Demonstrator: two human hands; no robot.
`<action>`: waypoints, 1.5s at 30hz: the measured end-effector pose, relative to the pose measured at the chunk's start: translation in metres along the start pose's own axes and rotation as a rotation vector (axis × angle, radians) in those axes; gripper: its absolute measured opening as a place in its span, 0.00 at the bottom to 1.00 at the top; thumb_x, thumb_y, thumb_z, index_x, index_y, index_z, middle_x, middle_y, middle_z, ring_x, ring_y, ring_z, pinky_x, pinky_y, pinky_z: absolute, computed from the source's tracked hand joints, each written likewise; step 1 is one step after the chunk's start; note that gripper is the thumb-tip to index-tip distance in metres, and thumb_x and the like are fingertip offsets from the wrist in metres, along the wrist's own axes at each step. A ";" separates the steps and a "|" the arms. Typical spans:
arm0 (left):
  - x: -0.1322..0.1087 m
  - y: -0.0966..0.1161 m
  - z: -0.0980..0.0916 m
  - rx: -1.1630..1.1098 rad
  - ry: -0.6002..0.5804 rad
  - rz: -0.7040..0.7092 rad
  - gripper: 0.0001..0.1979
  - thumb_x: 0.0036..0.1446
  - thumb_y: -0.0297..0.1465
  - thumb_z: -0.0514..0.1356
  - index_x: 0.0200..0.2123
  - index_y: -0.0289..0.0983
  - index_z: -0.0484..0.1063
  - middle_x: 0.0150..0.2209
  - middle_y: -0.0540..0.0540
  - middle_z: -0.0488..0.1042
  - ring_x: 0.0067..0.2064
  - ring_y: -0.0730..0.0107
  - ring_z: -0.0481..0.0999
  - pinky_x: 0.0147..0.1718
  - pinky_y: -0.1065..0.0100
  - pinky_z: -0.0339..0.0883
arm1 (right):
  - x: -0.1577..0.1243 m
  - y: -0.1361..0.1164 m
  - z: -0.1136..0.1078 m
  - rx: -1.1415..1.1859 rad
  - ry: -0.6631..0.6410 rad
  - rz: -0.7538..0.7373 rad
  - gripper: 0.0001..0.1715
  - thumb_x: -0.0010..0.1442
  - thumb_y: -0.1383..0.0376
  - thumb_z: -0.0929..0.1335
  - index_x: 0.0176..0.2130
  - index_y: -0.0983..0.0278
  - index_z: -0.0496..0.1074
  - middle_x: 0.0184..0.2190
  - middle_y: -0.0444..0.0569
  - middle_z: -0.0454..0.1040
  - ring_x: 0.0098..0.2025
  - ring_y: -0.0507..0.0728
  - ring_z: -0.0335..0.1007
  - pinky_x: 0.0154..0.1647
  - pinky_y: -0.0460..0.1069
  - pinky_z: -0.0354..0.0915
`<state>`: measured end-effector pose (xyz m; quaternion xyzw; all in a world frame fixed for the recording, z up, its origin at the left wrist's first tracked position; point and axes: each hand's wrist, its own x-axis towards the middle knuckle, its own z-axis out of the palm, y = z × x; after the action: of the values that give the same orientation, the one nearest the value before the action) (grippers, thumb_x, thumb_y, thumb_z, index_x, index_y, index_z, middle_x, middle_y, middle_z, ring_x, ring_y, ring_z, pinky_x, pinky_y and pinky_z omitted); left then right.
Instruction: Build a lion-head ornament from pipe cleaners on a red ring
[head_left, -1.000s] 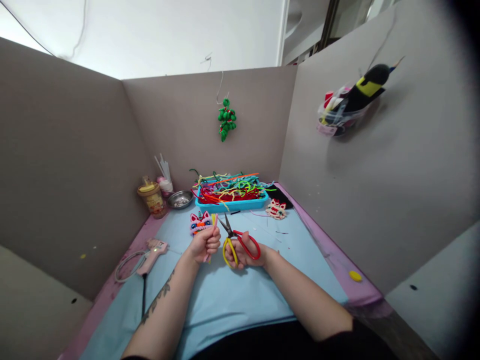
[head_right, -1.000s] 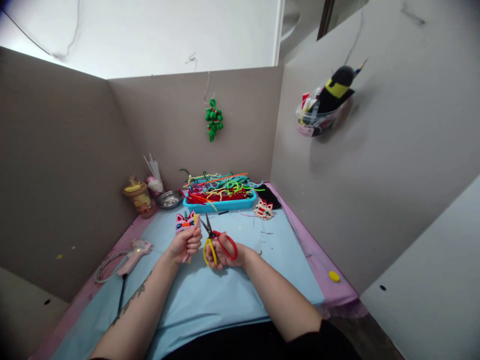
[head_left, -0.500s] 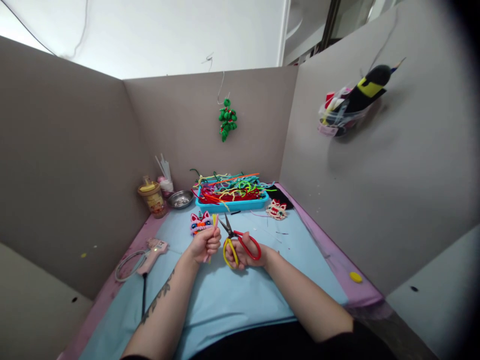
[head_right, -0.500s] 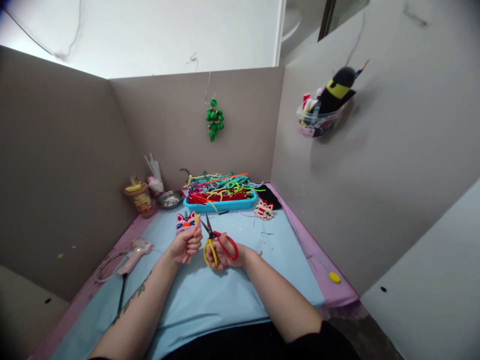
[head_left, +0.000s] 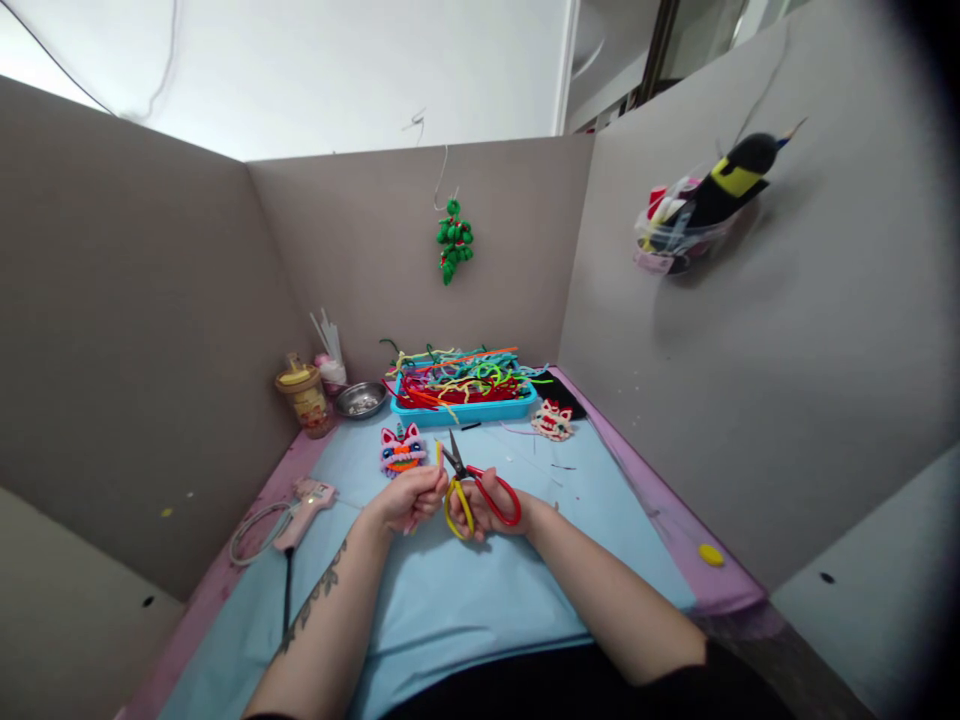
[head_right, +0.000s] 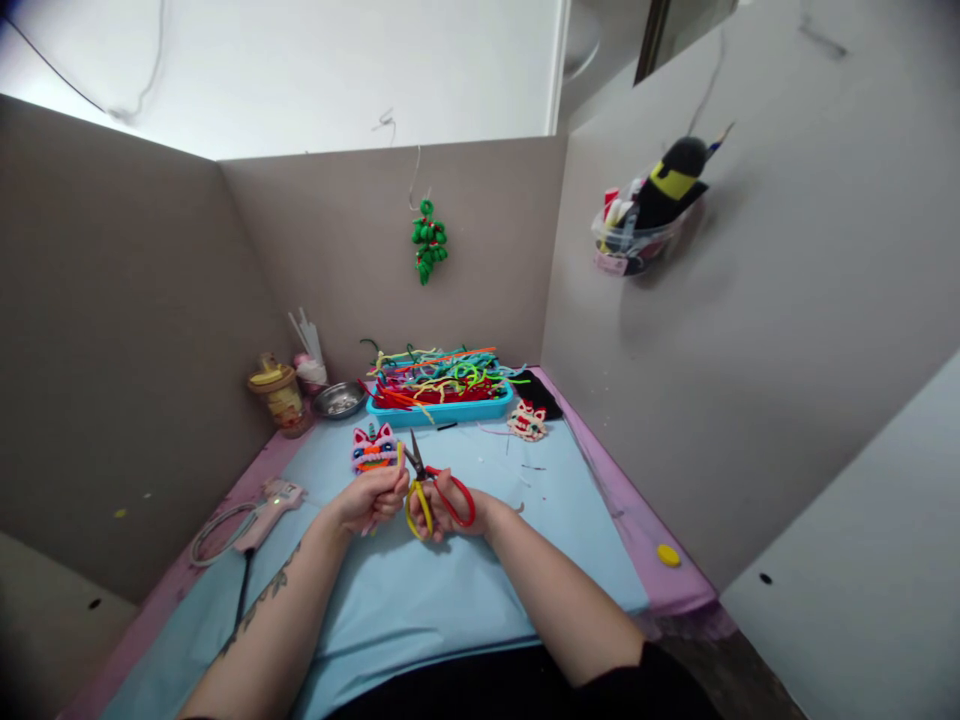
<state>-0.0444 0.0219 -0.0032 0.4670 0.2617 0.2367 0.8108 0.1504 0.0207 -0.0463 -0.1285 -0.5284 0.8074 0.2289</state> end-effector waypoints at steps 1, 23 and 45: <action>0.000 0.000 0.000 0.016 0.000 -0.004 0.15 0.57 0.40 0.53 0.25 0.35 0.57 0.16 0.58 0.44 0.17 0.83 0.39 0.13 0.79 0.35 | 0.001 0.000 0.002 -0.013 0.011 -0.001 0.50 0.35 0.27 0.53 0.33 0.67 0.63 0.26 0.46 0.63 0.25 0.51 0.65 0.18 0.42 0.58; 0.005 -0.002 -0.007 0.049 0.104 0.104 0.13 0.53 0.38 0.57 0.26 0.36 0.58 0.15 0.60 0.45 0.16 0.83 0.41 0.13 0.79 0.36 | 0.014 0.004 -0.001 0.207 0.049 -0.159 0.36 0.47 0.35 0.60 0.23 0.66 0.61 0.11 0.37 0.58 0.09 0.45 0.52 0.08 0.41 0.44; 0.016 -0.006 -0.020 -0.139 0.237 0.097 0.13 0.53 0.37 0.58 0.26 0.37 0.56 0.15 0.60 0.42 0.15 0.84 0.40 0.12 0.80 0.33 | -0.020 -0.031 -0.070 -0.525 1.123 -0.057 0.20 0.51 0.49 0.66 0.27 0.63 0.64 0.16 0.40 0.61 0.17 0.49 0.56 0.18 0.43 0.50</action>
<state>-0.0446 0.0419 -0.0199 0.3905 0.3157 0.3468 0.7922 0.2063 0.0763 -0.0475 -0.5716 -0.5114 0.4531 0.4544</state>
